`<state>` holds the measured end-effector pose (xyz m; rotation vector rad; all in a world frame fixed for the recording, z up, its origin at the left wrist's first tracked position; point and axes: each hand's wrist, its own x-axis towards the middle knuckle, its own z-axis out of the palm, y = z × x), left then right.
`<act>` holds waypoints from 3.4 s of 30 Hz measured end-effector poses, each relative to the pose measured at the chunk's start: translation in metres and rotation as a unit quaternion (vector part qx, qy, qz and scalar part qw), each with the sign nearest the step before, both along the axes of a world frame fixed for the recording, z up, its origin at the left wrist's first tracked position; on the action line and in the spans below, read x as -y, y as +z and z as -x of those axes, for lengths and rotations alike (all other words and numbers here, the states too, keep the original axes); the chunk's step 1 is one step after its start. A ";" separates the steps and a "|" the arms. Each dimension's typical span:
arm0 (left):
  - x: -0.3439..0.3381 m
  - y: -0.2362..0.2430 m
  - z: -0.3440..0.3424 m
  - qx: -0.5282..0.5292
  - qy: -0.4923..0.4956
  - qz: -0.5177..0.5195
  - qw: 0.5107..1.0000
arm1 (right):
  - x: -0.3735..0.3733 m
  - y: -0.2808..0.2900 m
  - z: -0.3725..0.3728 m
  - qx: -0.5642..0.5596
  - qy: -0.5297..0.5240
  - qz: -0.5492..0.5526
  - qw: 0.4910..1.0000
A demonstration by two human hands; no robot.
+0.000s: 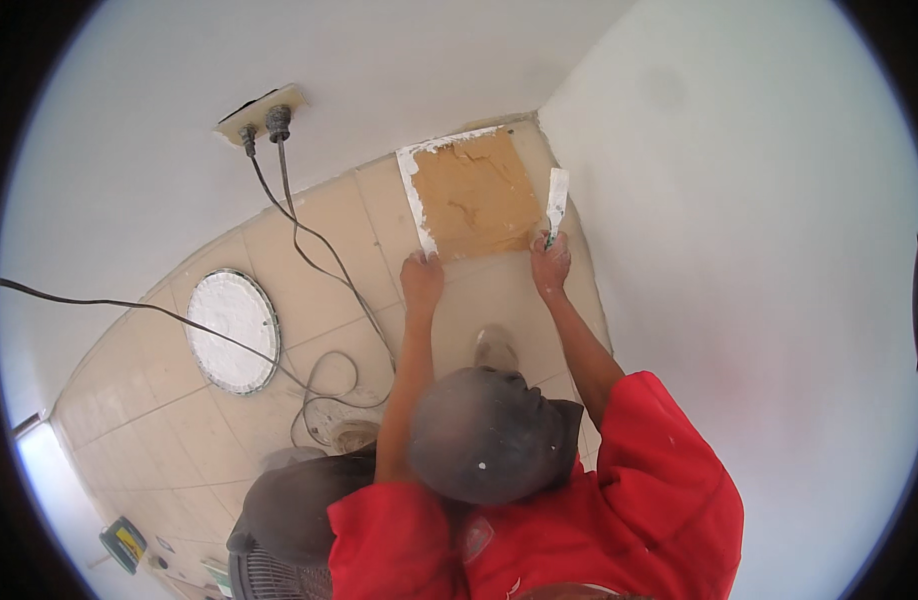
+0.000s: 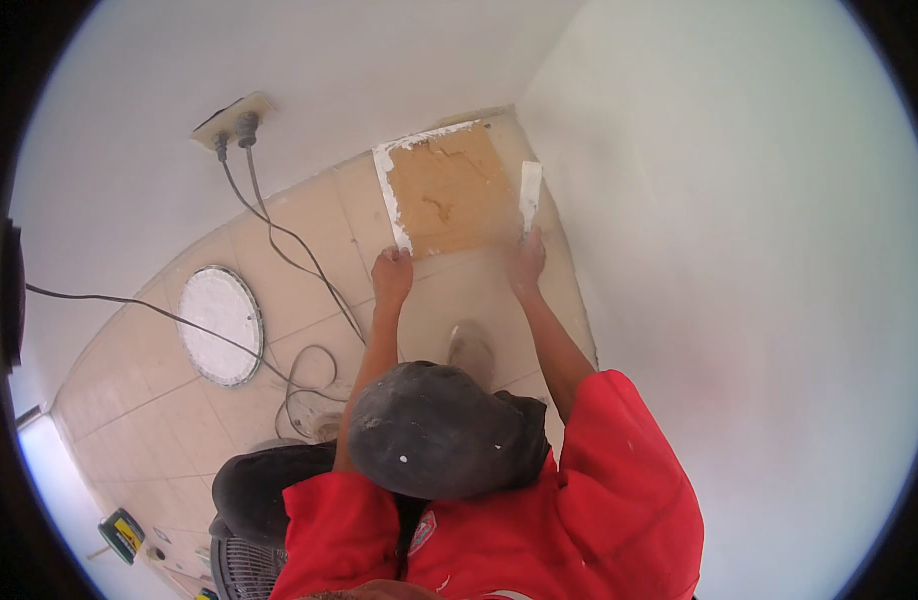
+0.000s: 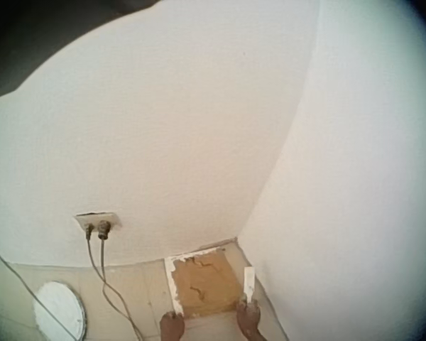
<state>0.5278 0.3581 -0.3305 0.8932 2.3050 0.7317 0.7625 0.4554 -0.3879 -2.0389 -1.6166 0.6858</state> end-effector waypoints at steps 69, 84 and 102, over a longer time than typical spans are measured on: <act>-0.073 0.003 0.038 0.090 0.085 -0.062 0.990 | 0.016 0.032 0.004 -0.040 0.048 -0.030 0.998; -0.020 -0.004 -0.006 0.076 0.124 -0.071 0.987 | -0.008 -0.001 0.012 -0.049 0.014 -0.091 0.995; -0.025 -0.003 -0.025 0.137 0.115 -0.105 0.978 | 0.008 -0.004 0.014 -0.037 0.021 -0.112 0.993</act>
